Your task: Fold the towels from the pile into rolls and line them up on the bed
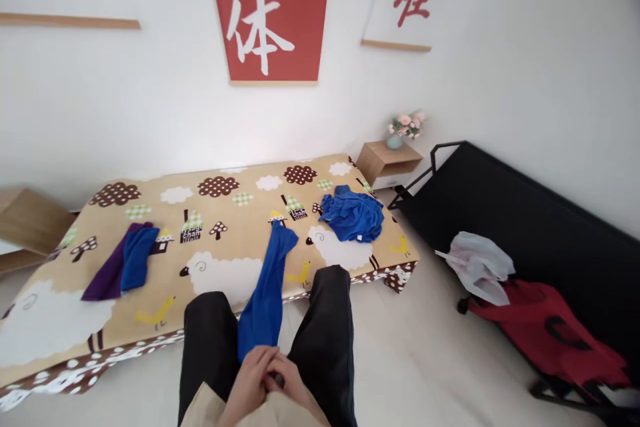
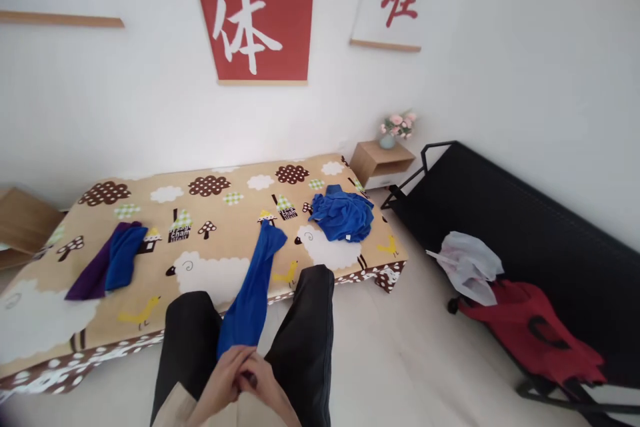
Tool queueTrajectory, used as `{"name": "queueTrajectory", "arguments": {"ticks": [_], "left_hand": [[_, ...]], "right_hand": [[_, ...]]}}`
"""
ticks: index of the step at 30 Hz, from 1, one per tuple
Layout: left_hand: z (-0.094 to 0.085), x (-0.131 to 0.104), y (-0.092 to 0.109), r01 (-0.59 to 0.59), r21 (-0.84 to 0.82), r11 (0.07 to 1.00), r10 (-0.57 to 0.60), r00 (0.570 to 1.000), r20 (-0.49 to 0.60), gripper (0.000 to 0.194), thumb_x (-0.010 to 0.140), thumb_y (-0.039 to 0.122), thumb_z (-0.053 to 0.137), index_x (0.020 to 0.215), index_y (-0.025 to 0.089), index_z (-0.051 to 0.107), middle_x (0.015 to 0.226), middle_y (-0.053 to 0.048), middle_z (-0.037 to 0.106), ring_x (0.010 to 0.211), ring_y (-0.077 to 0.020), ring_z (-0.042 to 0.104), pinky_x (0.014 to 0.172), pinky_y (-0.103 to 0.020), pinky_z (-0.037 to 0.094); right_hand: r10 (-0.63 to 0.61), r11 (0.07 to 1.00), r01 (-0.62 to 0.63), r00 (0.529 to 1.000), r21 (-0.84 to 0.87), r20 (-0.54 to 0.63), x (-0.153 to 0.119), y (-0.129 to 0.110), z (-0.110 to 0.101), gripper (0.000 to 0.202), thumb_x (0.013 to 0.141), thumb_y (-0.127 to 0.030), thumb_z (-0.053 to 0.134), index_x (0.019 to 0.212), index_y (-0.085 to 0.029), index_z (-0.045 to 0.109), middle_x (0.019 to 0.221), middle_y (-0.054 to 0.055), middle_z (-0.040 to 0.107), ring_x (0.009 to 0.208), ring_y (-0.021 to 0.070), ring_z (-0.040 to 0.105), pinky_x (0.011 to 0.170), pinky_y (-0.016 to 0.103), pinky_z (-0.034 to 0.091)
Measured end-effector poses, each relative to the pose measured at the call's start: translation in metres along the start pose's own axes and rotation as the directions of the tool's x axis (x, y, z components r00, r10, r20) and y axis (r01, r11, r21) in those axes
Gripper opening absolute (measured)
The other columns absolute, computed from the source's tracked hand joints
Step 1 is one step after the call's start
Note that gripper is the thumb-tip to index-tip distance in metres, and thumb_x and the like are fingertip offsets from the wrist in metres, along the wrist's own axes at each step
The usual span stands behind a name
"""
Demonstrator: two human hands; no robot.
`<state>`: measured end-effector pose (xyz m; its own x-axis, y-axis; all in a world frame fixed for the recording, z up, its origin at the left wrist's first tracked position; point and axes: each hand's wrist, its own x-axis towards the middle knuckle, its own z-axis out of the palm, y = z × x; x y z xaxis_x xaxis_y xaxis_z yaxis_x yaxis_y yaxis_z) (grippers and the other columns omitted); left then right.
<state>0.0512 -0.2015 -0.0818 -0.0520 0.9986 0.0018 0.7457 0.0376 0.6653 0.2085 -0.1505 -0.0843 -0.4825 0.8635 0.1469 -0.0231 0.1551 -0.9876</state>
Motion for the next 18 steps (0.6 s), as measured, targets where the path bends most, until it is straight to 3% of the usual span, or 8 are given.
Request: {"name": "queueTrajectory", "arguments": {"ticks": [2, 4, 7, 9, 11, 14, 18], "left_hand": [[0.015, -0.004, 0.023, 0.007, -0.048, 0.999, -0.006, 0.999, 0.032, 0.060, 0.081, 0.008, 0.044, 0.129, 0.022, 0.076, 0.127, -0.014, 0.075, 0.117, -0.0259, 0.072, 0.106, -0.042, 0.059], [0.017, -0.003, 0.044, -0.010, -0.080, 0.997, 0.011, 1.000, 0.012, 0.053, 0.091, 0.012, 0.040, 0.128, 0.022, 0.076, 0.126, -0.014, 0.075, 0.116, -0.0260, 0.072, 0.104, -0.043, 0.060], [0.005, 0.006, 0.068, -0.076, -0.131, 0.988, 0.073, 0.997, -0.029, 0.046, 0.092, 0.012, 0.040, 0.117, 0.022, 0.077, 0.117, -0.013, 0.076, 0.112, -0.0259, 0.072, 0.102, -0.043, 0.060], [-0.006, 0.011, 0.072, -0.085, -0.154, 0.984, 0.069, 0.992, -0.105, 0.046, 0.084, 0.007, 0.042, 0.111, 0.021, 0.077, 0.113, -0.013, 0.075, 0.110, -0.0270, 0.071, 0.101, -0.046, 0.060], [-0.016, 0.014, 0.066, -0.075, -0.168, 0.983, 0.042, 0.981, -0.192, 0.048, 0.073, 0.005, 0.045, 0.106, 0.020, 0.077, 0.110, -0.013, 0.075, 0.109, -0.0285, 0.071, 0.100, -0.048, 0.059], [-0.037, 0.011, 0.037, -0.021, -0.150, 0.989, -0.030, 0.942, -0.333, 0.054, 0.061, 0.009, 0.049, 0.105, 0.020, 0.077, 0.112, -0.012, 0.076, 0.112, -0.0296, 0.071, 0.103, -0.047, 0.058], [-0.082, -0.007, -0.016, 0.150, -0.111, 0.983, -0.186, 0.811, -0.555, 0.045, 0.065, 0.018, 0.050, 0.099, 0.023, 0.078, 0.111, -0.008, 0.078, 0.106, -0.0286, 0.075, 0.096, -0.040, 0.061]], "right_hand": [[-0.042, 0.996, 0.042, 0.999, -0.082, -0.001, -0.012, -0.018, -0.019, 0.021, 0.089, -0.044, 0.066, 0.082, -0.025, 0.074, 0.088, 0.006, 0.076, 0.084, 0.0245, 0.075, 0.077, 0.036, 0.061], [0.000, 0.990, -0.013, 0.996, -0.141, -0.089, -0.010, -0.039, -0.043, 0.014, 0.087, -0.038, 0.069, 0.085, -0.025, 0.074, 0.085, 0.004, 0.075, 0.080, 0.0235, 0.073, 0.076, 0.035, 0.061], [0.088, 0.990, -0.105, 0.981, -0.094, -0.172, -0.002, -0.071, -0.063, 0.014, 0.085, -0.038, 0.074, 0.085, -0.024, 0.073, 0.081, 0.004, 0.074, 0.076, 0.0231, 0.071, 0.073, 0.034, 0.060], [0.108, 0.993, -0.114, 0.979, -0.024, -0.173, 0.002, -0.087, -0.060, 0.017, 0.086, -0.040, 0.074, 0.086, -0.023, 0.074, 0.084, 0.005, 0.074, 0.078, 0.0237, 0.072, 0.074, 0.035, 0.060], [0.091, 0.996, -0.092, 0.982, 0.002, -0.168, 0.004, -0.101, -0.047, 0.017, 0.085, -0.041, 0.075, 0.087, -0.024, 0.076, 0.086, 0.006, 0.074, 0.079, 0.0233, 0.071, 0.074, 0.035, 0.059], [0.031, 0.999, -0.034, 0.980, -0.009, -0.198, 0.008, -0.120, -0.027, 0.014, 0.083, -0.038, 0.077, 0.083, -0.024, 0.077, 0.082, 0.004, 0.072, 0.074, 0.0207, 0.067, 0.067, 0.031, 0.054], [-0.007, 0.998, 0.025, 0.939, 0.049, -0.345, 0.018, -0.140, -0.028, 0.014, 0.086, -0.038, 0.075, 0.082, -0.025, 0.074, 0.078, 0.003, 0.069, 0.069, 0.0197, 0.064, 0.063, 0.030, 0.052]]}}
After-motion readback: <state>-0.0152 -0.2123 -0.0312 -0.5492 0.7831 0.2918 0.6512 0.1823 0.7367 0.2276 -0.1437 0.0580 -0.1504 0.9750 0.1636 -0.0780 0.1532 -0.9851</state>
